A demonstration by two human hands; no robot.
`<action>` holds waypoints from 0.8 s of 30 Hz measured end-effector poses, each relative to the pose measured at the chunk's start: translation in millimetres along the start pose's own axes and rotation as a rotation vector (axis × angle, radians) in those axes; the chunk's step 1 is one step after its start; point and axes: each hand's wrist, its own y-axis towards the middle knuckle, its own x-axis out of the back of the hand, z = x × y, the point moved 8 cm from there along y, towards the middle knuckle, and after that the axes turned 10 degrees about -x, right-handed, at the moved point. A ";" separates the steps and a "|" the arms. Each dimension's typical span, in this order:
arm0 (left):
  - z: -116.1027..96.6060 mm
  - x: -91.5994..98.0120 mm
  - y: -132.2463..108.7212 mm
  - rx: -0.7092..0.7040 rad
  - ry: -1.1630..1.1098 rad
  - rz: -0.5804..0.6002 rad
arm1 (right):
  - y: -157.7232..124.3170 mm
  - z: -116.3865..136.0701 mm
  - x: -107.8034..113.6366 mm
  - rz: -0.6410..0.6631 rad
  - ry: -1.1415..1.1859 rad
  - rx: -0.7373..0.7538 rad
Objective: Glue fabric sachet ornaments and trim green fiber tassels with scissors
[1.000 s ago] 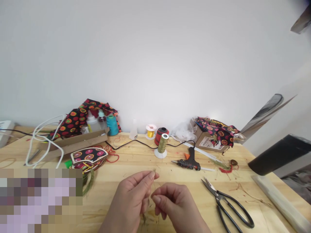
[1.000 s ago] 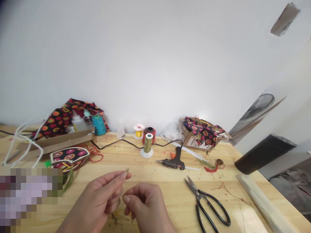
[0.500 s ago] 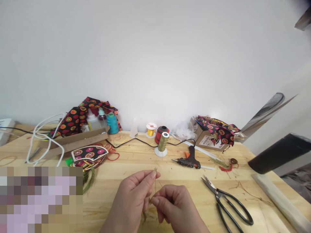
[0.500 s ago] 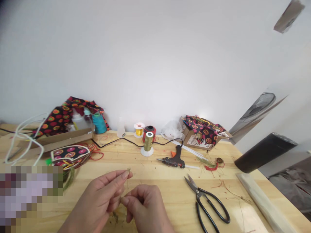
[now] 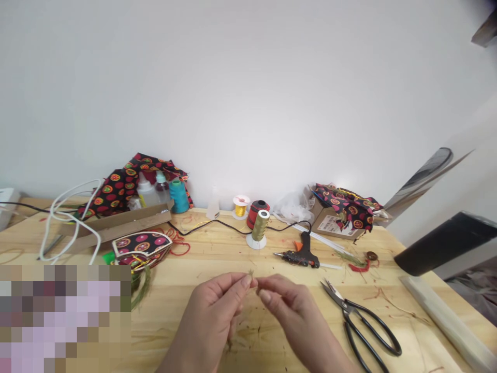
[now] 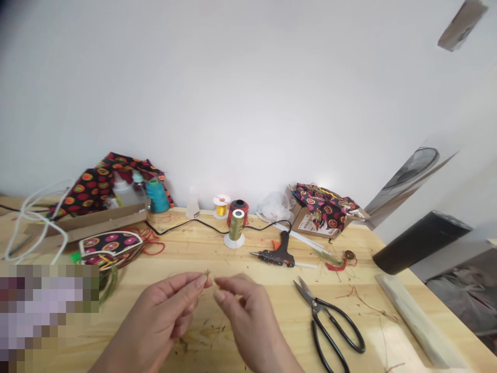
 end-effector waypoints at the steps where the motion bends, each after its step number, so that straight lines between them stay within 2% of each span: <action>1: -0.9 -1.6 -0.9 0.003 0.018 0.010 | 1.3 3.6 4.7 -0.006 0.047 0.008; 5: -8.7 -6.3 -4.9 -0.029 0.140 0.030 | 6.8 3.4 6.3 0.085 0.323 -0.089; 8: -10.2 -6.4 -6.9 -0.030 0.200 0.042 | 7.3 4.0 10.6 0.086 0.334 -0.085; 10: -8.2 -5.3 -7.5 -0.012 0.212 0.061 | 6.3 8.8 22.7 0.001 0.200 -0.016; 14: -7.8 -3.0 -6.6 -0.023 0.216 0.071 | -2.2 24.4 53.3 -0.316 -0.134 0.146; 15: -7.9 -3.6 -6.4 -0.025 0.219 0.076 | -3.4 25.7 54.8 -0.333 -0.147 0.156; 16: -7.9 -5.1 -6.2 -0.025 0.223 0.088 | -2.8 24.4 52.2 -0.295 -0.116 0.141; 20: -8.4 -11.5 -6.9 -0.041 0.241 0.133 | 1.6 9.7 18.4 0.084 0.181 -0.025; 22: -7.7 -12.9 -7.8 -0.043 0.259 0.153 | 1.3 7.3 8.1 0.173 0.287 -0.049; 24: -6.9 -13.6 -8.8 -0.039 0.274 0.176 | 1.4 6.0 3.7 0.208 0.345 -0.054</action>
